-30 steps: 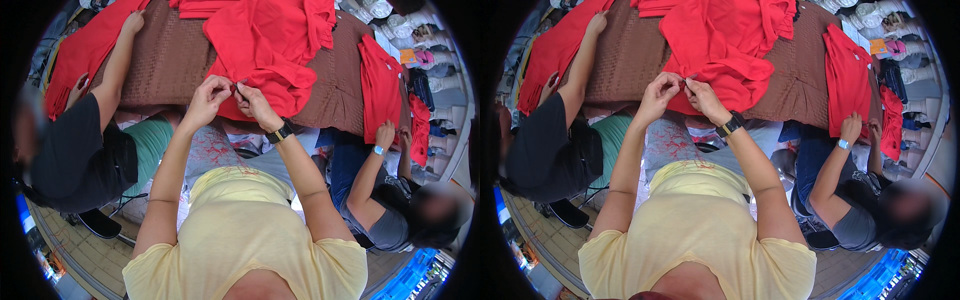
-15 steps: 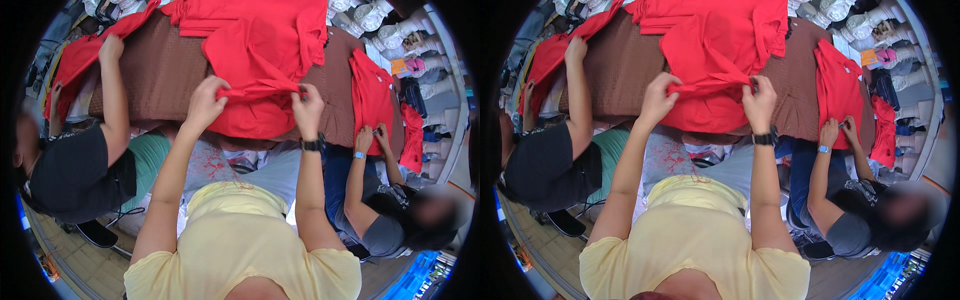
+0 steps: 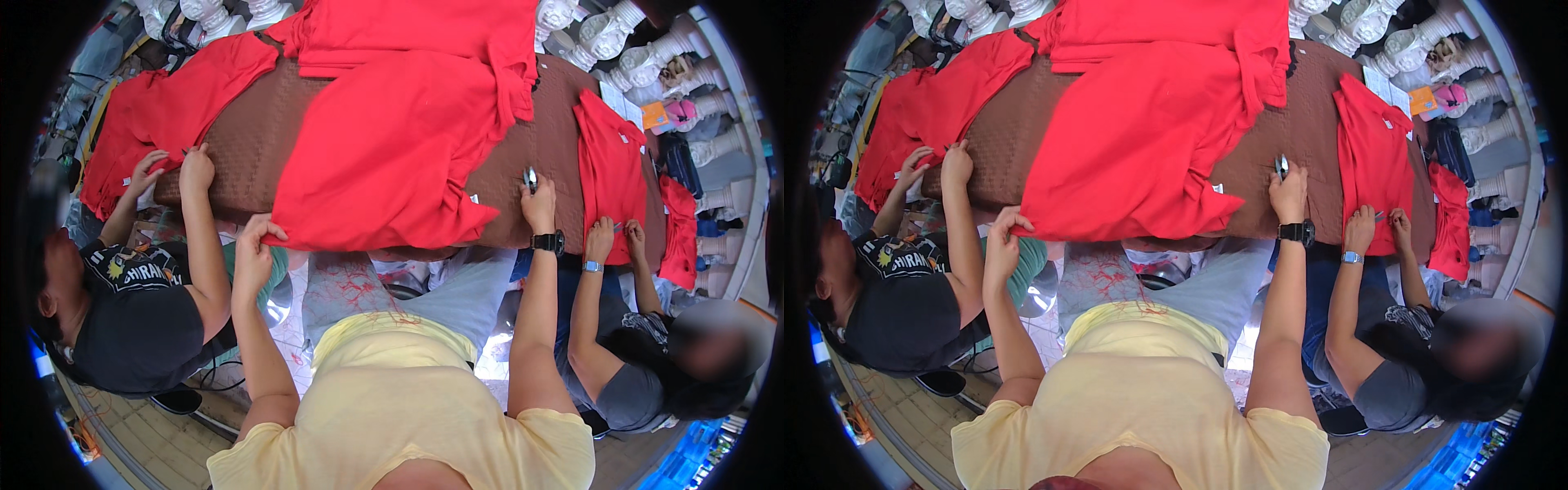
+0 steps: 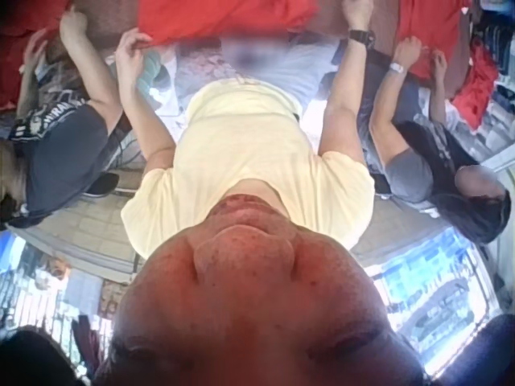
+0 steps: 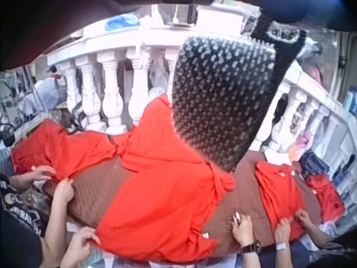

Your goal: The person folds several red shirts one at a time, makes notes in a notebook with a pen, and then handles a small stack of black shirts.

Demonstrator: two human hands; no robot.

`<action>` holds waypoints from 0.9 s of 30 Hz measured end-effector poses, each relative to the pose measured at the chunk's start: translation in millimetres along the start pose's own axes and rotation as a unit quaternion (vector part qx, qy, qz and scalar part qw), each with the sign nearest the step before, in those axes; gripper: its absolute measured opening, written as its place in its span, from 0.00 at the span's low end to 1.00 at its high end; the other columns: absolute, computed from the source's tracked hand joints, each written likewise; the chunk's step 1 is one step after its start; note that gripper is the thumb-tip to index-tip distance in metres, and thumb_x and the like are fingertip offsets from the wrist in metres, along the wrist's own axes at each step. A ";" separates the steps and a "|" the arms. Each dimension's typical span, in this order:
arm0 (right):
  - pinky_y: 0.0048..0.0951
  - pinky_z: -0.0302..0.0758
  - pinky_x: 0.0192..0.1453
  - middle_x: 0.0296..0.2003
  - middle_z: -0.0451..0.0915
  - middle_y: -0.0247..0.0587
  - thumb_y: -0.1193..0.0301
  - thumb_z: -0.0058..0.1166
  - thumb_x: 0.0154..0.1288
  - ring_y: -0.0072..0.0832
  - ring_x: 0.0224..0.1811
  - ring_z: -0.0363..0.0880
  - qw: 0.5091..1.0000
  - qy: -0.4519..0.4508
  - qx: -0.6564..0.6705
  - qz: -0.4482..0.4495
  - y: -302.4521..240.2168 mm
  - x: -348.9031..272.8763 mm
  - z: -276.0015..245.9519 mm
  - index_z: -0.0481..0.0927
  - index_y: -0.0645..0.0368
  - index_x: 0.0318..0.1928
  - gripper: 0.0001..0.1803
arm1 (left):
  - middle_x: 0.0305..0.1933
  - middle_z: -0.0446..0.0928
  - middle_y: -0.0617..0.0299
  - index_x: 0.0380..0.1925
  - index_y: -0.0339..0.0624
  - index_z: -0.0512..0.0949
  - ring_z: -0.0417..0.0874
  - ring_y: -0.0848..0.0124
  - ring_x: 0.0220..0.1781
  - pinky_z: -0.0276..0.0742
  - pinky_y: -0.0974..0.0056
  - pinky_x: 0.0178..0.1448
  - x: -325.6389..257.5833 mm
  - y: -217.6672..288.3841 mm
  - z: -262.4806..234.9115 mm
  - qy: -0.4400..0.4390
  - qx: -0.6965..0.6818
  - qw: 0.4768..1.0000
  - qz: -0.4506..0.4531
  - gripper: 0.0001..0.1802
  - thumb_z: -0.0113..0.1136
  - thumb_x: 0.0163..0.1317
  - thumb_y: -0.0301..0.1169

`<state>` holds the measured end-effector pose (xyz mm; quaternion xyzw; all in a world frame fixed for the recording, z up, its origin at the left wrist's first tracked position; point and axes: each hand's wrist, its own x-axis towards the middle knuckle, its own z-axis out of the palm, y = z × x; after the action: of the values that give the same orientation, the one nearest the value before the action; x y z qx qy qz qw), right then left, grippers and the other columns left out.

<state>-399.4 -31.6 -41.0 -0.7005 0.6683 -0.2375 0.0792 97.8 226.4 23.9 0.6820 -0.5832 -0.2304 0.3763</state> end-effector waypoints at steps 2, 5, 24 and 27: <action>0.50 0.74 0.57 0.50 0.74 0.62 0.68 0.64 0.63 0.56 0.53 0.75 0.990 0.055 -0.129 -0.002 -33.4 -7.9 -1.8 0.77 0.63 0.58 0.24 | 0.51 0.80 0.46 0.47 0.32 0.77 0.81 0.60 0.57 0.72 0.64 0.65 -3.3 0.4 -2.6 0.051 -0.211 0.973 -0.081 0.25 0.42 0.49 0.08; 0.50 0.71 0.56 0.48 0.76 0.57 0.67 0.64 0.62 0.53 0.52 0.74 0.974 0.152 -0.080 -0.148 -99.0 10.6 -12.7 0.79 0.61 0.54 0.21 | 0.50 0.80 0.46 0.51 0.32 0.76 0.81 0.61 0.52 0.76 0.61 0.59 14.1 18.8 11.0 0.155 -0.223 0.950 -0.156 0.17 0.52 0.61 0.17; 0.44 0.77 0.57 0.52 0.80 0.31 0.70 0.66 0.51 0.40 0.62 0.72 0.803 -0.257 -0.180 -0.507 -297.8 78.2 68.9 0.85 0.42 0.51 0.23 | 0.49 0.72 0.46 0.44 0.32 0.75 0.78 0.43 0.50 0.75 0.49 0.55 -6.1 35.8 45.7 -0.052 0.164 0.982 -0.080 0.18 0.69 0.57 0.29; 0.45 0.78 0.58 0.57 0.75 0.33 0.73 0.66 0.51 0.40 0.61 0.73 0.780 -0.231 -0.161 -0.558 -276.8 62.9 60.2 0.80 0.40 0.60 0.32 | 0.44 0.72 0.47 0.42 0.32 0.73 0.76 0.47 0.47 0.74 0.53 0.56 3.3 54.8 36.9 0.031 0.073 0.995 0.059 0.16 0.67 0.57 0.26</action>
<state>-124.6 -79.2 39.1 -0.9874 0.1503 0.0404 -0.0293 36.6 212.1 44.7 0.6786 -0.6259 -0.1436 0.3564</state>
